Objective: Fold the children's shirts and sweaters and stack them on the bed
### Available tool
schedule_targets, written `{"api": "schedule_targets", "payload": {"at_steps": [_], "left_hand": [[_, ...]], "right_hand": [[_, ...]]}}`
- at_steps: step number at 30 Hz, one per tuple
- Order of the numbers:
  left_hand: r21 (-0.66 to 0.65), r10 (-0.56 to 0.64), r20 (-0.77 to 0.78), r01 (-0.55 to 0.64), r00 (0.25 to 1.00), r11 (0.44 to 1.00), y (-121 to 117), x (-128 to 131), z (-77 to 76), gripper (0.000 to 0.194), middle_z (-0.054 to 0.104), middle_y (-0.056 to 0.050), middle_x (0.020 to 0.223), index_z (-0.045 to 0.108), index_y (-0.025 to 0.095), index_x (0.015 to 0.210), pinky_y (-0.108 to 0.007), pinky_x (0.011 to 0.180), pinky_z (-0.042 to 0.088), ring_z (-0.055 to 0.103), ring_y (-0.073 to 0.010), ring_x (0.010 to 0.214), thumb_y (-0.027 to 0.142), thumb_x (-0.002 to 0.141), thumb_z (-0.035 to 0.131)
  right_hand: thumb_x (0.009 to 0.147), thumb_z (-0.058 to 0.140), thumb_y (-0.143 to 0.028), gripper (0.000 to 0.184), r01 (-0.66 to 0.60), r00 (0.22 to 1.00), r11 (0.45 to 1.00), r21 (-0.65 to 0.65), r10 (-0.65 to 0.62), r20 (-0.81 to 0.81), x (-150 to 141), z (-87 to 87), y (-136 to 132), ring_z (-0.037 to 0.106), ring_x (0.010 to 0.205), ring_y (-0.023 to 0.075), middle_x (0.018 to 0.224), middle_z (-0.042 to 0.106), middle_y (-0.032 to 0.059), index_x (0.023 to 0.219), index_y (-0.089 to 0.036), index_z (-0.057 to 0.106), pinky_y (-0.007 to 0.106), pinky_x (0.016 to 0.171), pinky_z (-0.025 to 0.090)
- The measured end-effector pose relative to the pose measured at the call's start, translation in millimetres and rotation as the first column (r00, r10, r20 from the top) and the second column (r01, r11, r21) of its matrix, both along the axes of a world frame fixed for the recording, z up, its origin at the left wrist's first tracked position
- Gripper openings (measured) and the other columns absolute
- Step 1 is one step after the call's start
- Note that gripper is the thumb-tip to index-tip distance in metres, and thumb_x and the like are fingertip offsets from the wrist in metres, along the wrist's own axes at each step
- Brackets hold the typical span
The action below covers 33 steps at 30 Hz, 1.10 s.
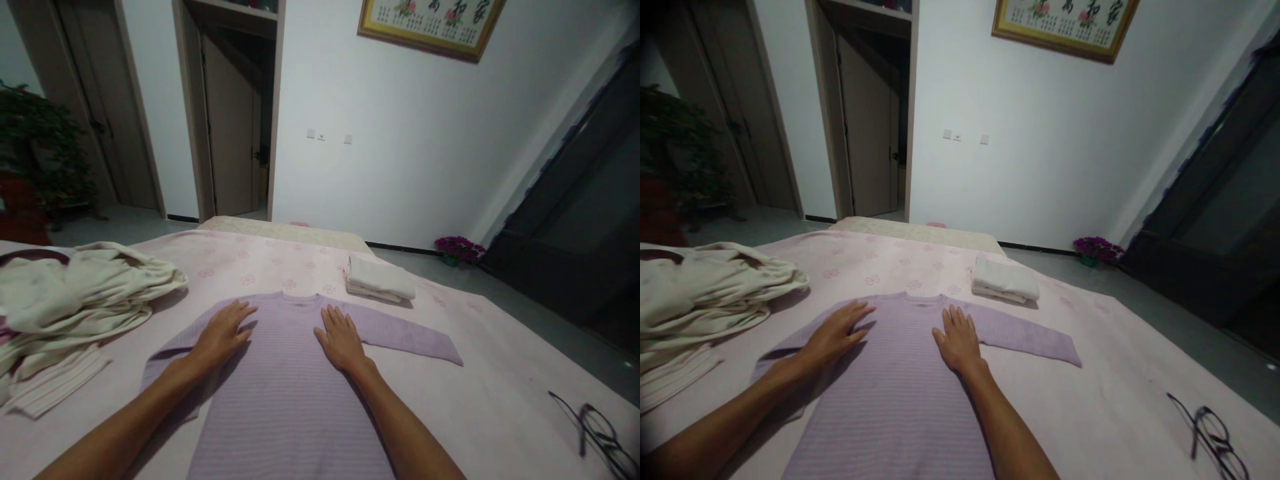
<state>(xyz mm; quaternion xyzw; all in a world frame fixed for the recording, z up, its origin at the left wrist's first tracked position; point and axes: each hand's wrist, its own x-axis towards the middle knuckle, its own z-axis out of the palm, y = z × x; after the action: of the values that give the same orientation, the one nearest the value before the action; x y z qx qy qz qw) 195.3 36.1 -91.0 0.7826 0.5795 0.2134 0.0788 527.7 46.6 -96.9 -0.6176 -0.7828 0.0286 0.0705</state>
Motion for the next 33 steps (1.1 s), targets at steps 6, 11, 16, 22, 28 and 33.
{"api": "schedule_targets", "payload": {"at_steps": [6,11,16,22,28,33], "left_hand": [[-0.109,0.277,-0.084,-0.285,0.957,0.952,-32.3,-98.7,-2.9,0.084,0.058,-0.017,0.14,0.044,0.015,0.149,-0.043,0.107,0.042,0.056,-0.0339,0.126,0.045,0.073,0.064],[-0.269,0.283,-0.022,-0.278,0.959,0.922,-47.2,-109.1,10.5,0.062,0.071,-0.009,0.117,0.057,0.019,0.133,-0.036,0.091,0.049,0.067,-0.0305,0.108,0.036,0.073,0.059],[0.222,0.452,-0.2,-0.409,0.869,0.885,-50.5,-89.7,55.1,0.043,0.066,-0.005,0.121,0.062,0.026,0.123,-0.034,0.084,0.046,0.062,-0.0278,0.109,0.019,0.084,0.046],[0.225,0.328,-0.489,-0.247,0.808,0.943,-34.5,-97.7,42.2,0.041,0.068,-0.013,0.11,0.071,0.022,0.118,-0.044,0.093,0.043,0.062,-0.032,0.104,0.013,0.09,0.042],[0.258,0.313,-0.408,-0.221,0.858,0.941,-35.5,-68.8,17.9,0.047,0.064,-0.018,0.132,0.07,0.02,0.124,-0.057,0.108,0.033,0.058,-0.0357,0.121,0.01,0.091,0.038],[0.142,0.024,-0.198,0.005,0.98,0.99,-20.2,-10.9,17.8,0.038,0.068,-0.008,0.131,0.072,0.023,0.12,-0.043,0.11,0.04,0.059,-0.0262,0.123,0.024,0.092,0.046]], "right_hand": [[0.102,0.027,-0.056,0.068,0.006,1.0,0.999,0.04,-0.005,-0.007,0.3,-3.1,-0.1,0.019,0.152,0.0263,0.164,0.026,0.0103,0.156,-0.016,0.034,0.044,0.123,0.007],[0.102,0.029,-0.055,0.067,0.014,1.0,0.999,0.045,-0.013,-0.005,0.2,-4.5,1.4,0.02,0.152,0.0261,0.164,0.027,0.0099,0.156,-0.016,0.035,0.043,0.123,0.008],[0.102,0.03,-0.054,0.065,0.006,1.0,0.998,0.063,-0.005,-0.012,1.0,-4.1,-0.3,0.022,0.151,0.0257,0.163,0.03,0.0103,0.155,-0.017,0.038,0.044,0.122,0.01],[0.102,0.031,-0.053,0.064,0.008,1.0,0.997,0.077,-0.006,-0.027,2.6,-4.9,-0.8,0.023,0.151,0.0256,0.162,0.031,0.0098,0.154,-0.017,0.039,0.044,0.122,0.011],[0.102,0.034,-0.052,0.062,0.009,1.0,0.997,0.073,-0.007,-0.029,0.7,-3.2,-0.6,0.024,0.151,0.0262,0.162,0.031,0.0105,0.153,-0.017,0.04,0.044,0.122,0.012],[0.103,0.035,-0.047,0.058,0.011,1.0,0.995,0.098,-0.008,-0.025,-1.2,-2.8,-6.4,0.027,0.149,0.0258,0.161,0.034,0.0122,0.151,-0.017,0.042,0.044,0.121,0.014]]}}
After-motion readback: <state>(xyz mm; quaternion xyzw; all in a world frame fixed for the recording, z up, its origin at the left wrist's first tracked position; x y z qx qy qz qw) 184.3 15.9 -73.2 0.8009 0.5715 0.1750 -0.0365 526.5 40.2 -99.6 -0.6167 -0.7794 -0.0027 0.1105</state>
